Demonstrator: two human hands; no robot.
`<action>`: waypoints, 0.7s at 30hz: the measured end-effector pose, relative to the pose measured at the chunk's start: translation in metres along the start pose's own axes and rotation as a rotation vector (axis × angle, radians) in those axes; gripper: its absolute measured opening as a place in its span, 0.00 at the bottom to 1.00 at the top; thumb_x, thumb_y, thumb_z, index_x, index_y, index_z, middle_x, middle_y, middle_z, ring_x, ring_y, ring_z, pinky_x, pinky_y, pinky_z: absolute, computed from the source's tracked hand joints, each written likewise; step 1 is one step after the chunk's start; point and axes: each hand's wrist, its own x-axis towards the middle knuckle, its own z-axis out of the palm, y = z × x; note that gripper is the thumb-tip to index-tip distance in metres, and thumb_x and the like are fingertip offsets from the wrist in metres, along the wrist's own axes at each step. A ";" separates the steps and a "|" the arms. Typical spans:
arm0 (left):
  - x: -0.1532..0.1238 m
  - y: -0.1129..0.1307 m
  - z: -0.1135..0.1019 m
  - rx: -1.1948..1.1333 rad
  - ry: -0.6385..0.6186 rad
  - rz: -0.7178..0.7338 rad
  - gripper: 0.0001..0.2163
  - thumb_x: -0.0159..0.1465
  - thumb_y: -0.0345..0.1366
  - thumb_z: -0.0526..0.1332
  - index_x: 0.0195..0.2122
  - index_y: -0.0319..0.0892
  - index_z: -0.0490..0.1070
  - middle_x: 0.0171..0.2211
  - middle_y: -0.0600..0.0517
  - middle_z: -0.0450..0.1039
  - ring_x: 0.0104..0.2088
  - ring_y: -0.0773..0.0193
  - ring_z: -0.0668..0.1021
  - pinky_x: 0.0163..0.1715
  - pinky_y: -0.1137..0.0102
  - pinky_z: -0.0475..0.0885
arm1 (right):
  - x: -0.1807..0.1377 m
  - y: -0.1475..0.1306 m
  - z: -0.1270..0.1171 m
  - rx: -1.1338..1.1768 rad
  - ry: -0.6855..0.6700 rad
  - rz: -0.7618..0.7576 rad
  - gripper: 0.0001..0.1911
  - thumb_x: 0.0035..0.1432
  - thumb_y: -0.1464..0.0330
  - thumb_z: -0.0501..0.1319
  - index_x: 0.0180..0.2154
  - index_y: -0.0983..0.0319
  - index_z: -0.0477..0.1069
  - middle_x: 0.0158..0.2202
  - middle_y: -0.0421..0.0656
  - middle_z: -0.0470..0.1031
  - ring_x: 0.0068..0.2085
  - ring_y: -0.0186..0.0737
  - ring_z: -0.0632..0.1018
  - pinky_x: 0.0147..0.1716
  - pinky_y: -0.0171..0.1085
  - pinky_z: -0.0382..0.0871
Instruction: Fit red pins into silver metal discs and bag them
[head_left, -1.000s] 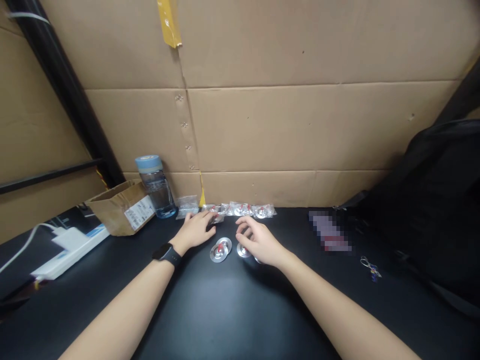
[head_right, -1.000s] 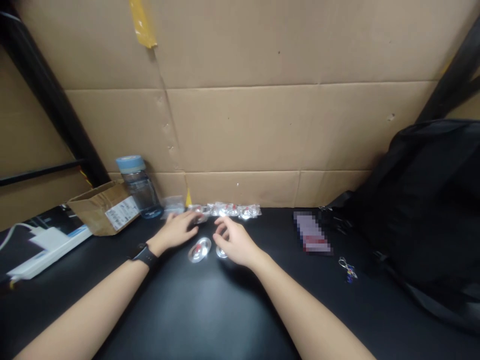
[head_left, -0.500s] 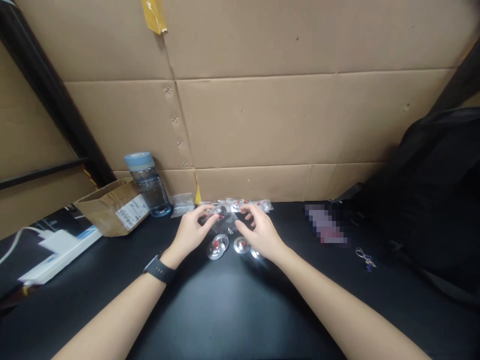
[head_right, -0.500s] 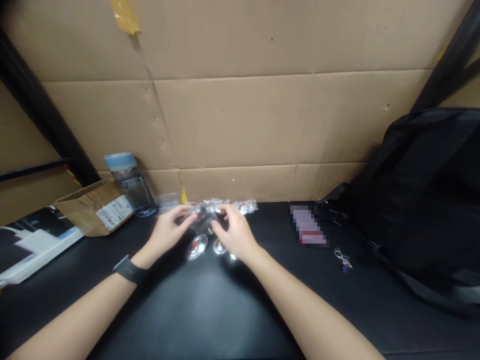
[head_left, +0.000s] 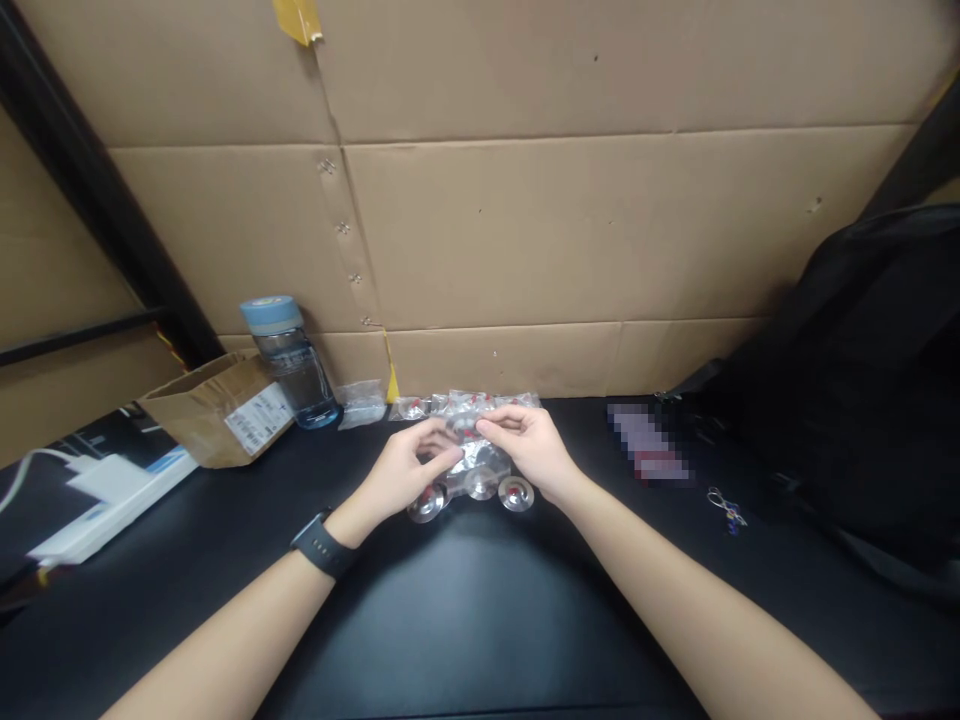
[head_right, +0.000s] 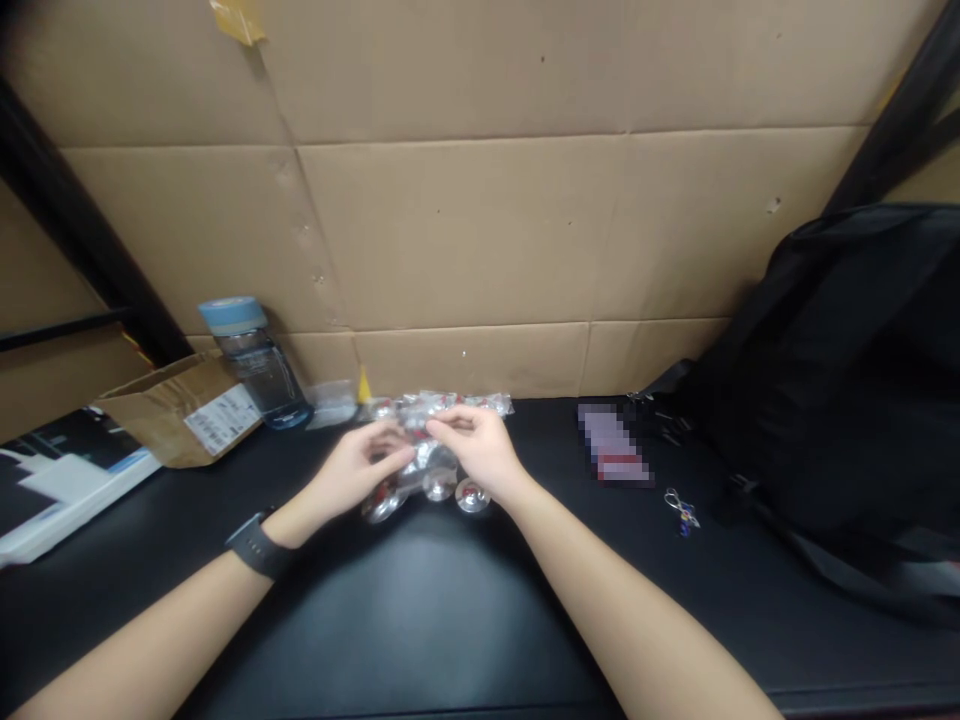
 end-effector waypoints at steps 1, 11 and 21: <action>0.000 -0.001 0.000 0.020 -0.023 -0.009 0.12 0.64 0.42 0.68 0.44 0.39 0.77 0.36 0.47 0.83 0.36 0.58 0.84 0.42 0.65 0.79 | 0.001 0.001 -0.001 0.002 0.004 0.014 0.16 0.51 0.57 0.73 0.34 0.63 0.80 0.40 0.48 0.85 0.44 0.50 0.84 0.50 0.48 0.77; 0.001 0.005 -0.004 0.082 0.048 -0.014 0.14 0.67 0.45 0.63 0.43 0.40 0.83 0.41 0.48 0.85 0.40 0.53 0.84 0.41 0.64 0.79 | 0.006 0.004 -0.017 -0.254 -0.185 -0.059 0.16 0.62 0.58 0.65 0.46 0.60 0.82 0.43 0.47 0.85 0.47 0.51 0.83 0.50 0.48 0.76; -0.001 0.007 -0.003 0.080 0.013 -0.017 0.15 0.68 0.45 0.62 0.41 0.40 0.84 0.39 0.48 0.85 0.40 0.51 0.84 0.43 0.62 0.79 | -0.003 0.003 -0.003 -0.147 -0.185 0.002 0.28 0.69 0.46 0.52 0.45 0.60 0.80 0.36 0.42 0.82 0.36 0.44 0.80 0.40 0.41 0.75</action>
